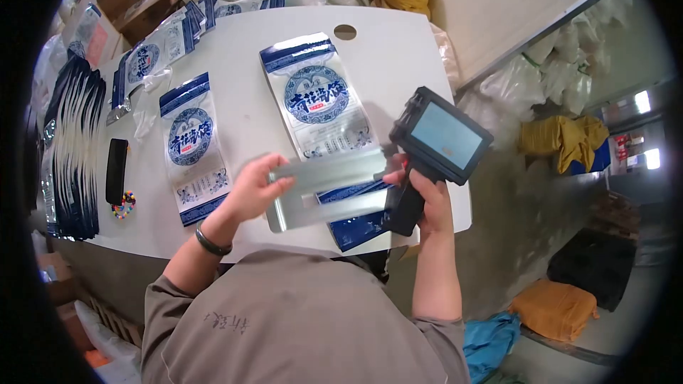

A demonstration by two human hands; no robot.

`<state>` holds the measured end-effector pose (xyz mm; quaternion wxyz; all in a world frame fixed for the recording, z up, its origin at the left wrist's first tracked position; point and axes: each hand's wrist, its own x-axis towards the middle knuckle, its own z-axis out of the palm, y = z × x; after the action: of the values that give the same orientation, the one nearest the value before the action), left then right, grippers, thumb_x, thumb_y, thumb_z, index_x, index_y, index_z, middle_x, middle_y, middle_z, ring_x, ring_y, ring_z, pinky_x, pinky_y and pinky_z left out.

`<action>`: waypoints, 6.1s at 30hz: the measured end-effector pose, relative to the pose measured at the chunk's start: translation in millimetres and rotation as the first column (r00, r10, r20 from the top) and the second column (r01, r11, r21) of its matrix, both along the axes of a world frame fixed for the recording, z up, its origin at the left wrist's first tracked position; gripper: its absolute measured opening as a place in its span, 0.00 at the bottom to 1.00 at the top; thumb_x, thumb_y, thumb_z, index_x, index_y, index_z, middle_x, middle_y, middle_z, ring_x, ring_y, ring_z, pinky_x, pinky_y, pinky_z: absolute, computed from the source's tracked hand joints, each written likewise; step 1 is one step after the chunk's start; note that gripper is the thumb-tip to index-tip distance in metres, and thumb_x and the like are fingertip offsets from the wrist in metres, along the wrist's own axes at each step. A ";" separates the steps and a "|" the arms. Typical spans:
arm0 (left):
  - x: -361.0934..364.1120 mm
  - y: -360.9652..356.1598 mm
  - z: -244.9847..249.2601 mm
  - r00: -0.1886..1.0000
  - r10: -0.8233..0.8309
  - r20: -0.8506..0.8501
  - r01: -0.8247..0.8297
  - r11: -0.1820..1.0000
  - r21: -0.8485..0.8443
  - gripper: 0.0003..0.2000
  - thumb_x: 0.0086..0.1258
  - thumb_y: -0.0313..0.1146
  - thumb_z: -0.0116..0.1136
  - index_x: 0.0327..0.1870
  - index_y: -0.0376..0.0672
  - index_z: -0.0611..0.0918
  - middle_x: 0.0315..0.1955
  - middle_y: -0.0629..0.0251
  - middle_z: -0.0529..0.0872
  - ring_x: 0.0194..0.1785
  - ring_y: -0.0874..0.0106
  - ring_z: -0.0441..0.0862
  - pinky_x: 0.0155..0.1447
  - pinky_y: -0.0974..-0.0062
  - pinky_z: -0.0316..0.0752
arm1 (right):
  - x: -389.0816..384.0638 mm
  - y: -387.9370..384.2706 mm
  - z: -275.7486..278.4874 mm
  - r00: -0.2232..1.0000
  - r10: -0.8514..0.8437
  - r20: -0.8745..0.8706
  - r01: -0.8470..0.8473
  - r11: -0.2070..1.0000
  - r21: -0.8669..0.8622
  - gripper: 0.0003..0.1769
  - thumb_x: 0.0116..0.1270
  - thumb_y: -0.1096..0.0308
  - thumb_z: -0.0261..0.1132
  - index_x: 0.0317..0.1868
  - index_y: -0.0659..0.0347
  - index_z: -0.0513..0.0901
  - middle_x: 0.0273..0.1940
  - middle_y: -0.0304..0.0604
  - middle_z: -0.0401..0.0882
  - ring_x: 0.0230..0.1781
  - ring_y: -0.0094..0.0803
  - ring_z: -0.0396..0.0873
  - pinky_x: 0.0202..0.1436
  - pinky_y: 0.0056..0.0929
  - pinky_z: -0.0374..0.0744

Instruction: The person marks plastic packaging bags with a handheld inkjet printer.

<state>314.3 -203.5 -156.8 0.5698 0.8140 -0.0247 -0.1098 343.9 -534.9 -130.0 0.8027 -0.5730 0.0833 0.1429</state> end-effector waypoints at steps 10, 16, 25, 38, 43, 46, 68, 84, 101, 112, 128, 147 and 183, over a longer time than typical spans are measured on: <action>77.1 1.5 -31.3 0.896 0.440 0.052 -0.439 0.866 0.240 0.25 0.69 0.55 0.67 0.32 0.35 0.84 0.24 0.56 0.88 0.30 0.62 0.85 0.39 0.65 0.78 | -27.4 -0.7 -35.8 0.993 -0.112 0.049 0.109 0.992 0.061 0.25 0.66 0.66 0.64 0.60 0.72 0.77 0.36 0.52 0.87 0.44 0.47 0.86 0.58 0.44 0.82; 99.0 -1.9 -41.6 0.927 0.371 -0.055 -0.329 0.874 0.358 0.25 0.67 0.56 0.68 0.30 0.37 0.84 0.24 0.55 0.87 0.32 0.59 0.87 0.40 0.62 0.79 | -25.2 1.6 -44.4 0.991 -0.135 0.007 0.135 0.990 0.048 0.24 0.66 0.68 0.65 0.60 0.71 0.78 0.42 0.51 0.86 0.44 0.46 0.86 0.58 0.45 0.83; 79.6 -12.9 -29.4 0.798 0.381 0.466 -0.547 0.783 0.296 0.12 0.74 0.39 0.61 0.34 0.40 0.85 0.24 0.54 0.86 0.30 0.58 0.85 0.37 0.62 0.77 | -22.9 -3.8 -53.6 0.992 -0.123 0.000 0.123 0.991 0.061 0.24 0.67 0.66 0.63 0.59 0.72 0.78 0.36 0.52 0.87 0.44 0.48 0.86 0.61 0.47 0.80; -45.6 182.6 -32.6 0.660 0.655 0.368 -0.746 0.513 0.425 0.11 0.76 0.34 0.59 0.38 0.33 0.82 0.22 0.59 0.83 0.26 0.69 0.76 0.35 0.67 0.72 | -21.5 -4.5 -53.3 0.998 -0.053 0.022 0.051 0.992 0.112 0.25 0.71 0.66 0.61 0.63 0.73 0.75 0.38 0.52 0.87 0.44 0.47 0.86 0.61 0.43 0.82; -43.8 182.6 -43.8 0.662 0.550 0.510 -0.733 0.333 0.593 0.11 0.75 0.36 0.60 0.43 0.35 0.84 0.26 0.56 0.85 0.29 0.62 0.82 0.36 0.66 0.75 | -22.1 -3.0 -51.4 0.998 -0.039 0.043 0.035 0.995 0.088 0.24 0.72 0.67 0.59 0.63 0.73 0.75 0.37 0.51 0.87 0.46 0.46 0.85 0.63 0.44 0.81; -27.7 138.1 -15.1 0.629 0.418 0.655 -0.776 0.302 0.553 0.12 0.75 0.38 0.61 0.49 0.39 0.84 0.30 0.59 0.86 0.30 0.62 0.82 0.38 0.66 0.77 | -24.3 -3.6 -54.2 0.996 -0.061 0.059 0.057 0.996 0.068 0.25 0.71 0.66 0.60 0.63 0.73 0.75 0.37 0.52 0.87 0.46 0.47 0.85 0.62 0.46 0.80; 65.2 8.8 -24.4 0.925 0.309 0.223 -0.365 0.885 0.289 0.12 0.73 0.40 0.63 0.39 0.38 0.83 0.21 0.52 0.83 0.27 0.57 0.82 0.35 0.61 0.73 | -27.2 -2.5 -48.9 0.990 -0.074 0.120 0.071 0.997 0.035 0.26 0.69 0.67 0.62 0.63 0.75 0.74 0.44 0.57 0.87 0.70 0.46 0.74 0.74 0.39 0.72; 66.5 5.6 -40.0 0.921 0.323 0.217 -0.387 0.823 0.416 0.14 0.74 0.42 0.61 0.45 0.38 0.84 0.24 0.49 0.85 0.31 0.52 0.85 0.39 0.57 0.77 | -21.3 22.4 -2.7 0.995 -0.023 0.093 0.035 0.991 -0.128 0.24 0.64 0.71 0.66 0.59 0.74 0.77 0.33 0.49 0.83 0.39 0.37 0.83 0.47 0.34 0.84; 62.4 4.7 -23.4 0.937 0.330 0.115 -0.345 0.814 0.467 0.12 0.75 0.43 0.58 0.45 0.43 0.83 0.39 0.53 0.89 0.46 0.51 0.87 0.49 0.54 0.79 | 15.4 84.4 38.4 0.937 0.347 -0.033 -0.295 0.743 -0.601 0.13 0.63 0.77 0.68 0.48 0.66 0.81 0.34 0.39 0.82 0.31 0.25 0.81 0.38 0.27 0.80; 63.3 3.8 -24.0 0.932 0.329 0.148 -0.360 0.810 0.463 0.11 0.74 0.39 0.59 0.44 0.39 0.82 0.37 0.50 0.89 0.44 0.49 0.87 0.48 0.52 0.80 | 22.7 129.5 31.3 0.851 0.431 -0.299 -0.438 0.270 -0.857 0.21 0.61 0.57 0.67 0.46 0.66 0.85 0.40 0.58 0.86 0.45 0.54 0.84 0.52 0.42 0.80; 57.7 7.4 -13.4 0.928 0.370 0.051 -0.367 0.880 0.302 0.12 0.74 0.39 0.60 0.45 0.37 0.82 0.35 0.47 0.88 0.44 0.49 0.86 0.48 0.52 0.79 | 68.4 27.7 24.4 0.993 0.095 -0.068 -0.116 0.742 -0.660 0.14 0.68 0.64 0.69 0.45 0.68 0.82 0.33 0.45 0.85 0.31 0.34 0.86 0.39 0.32 0.84; 67.7 -2.3 -30.5 0.919 0.386 0.085 -0.394 0.880 0.266 0.25 0.73 0.55 0.61 0.33 0.36 0.83 0.24 0.57 0.86 0.28 0.65 0.84 0.36 0.67 0.77 | -31.3 8.0 -39.9 0.986 -0.157 0.051 0.158 0.987 -0.013 0.25 0.71 0.65 0.63 0.62 0.75 0.74 0.40 0.50 0.88 0.47 0.39 0.84 0.62 0.38 0.79; -45.1 224.4 -43.8 0.634 0.702 0.325 -0.769 0.528 0.359 0.15 0.80 0.39 0.58 0.31 0.39 0.78 0.22 0.78 0.71 0.27 0.86 0.63 0.30 0.80 0.59 | -26.4 7.8 -39.8 0.983 -0.182 0.033 0.181 0.982 0.051 0.21 0.70 0.70 0.63 0.59 0.74 0.76 0.40 0.52 0.88 0.46 0.40 0.86 0.59 0.37 0.81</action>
<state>269.2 20.9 -200.6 0.3457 0.8642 0.3086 0.1960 317.5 -527.1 -169.8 0.8272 -0.5464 0.1167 0.0603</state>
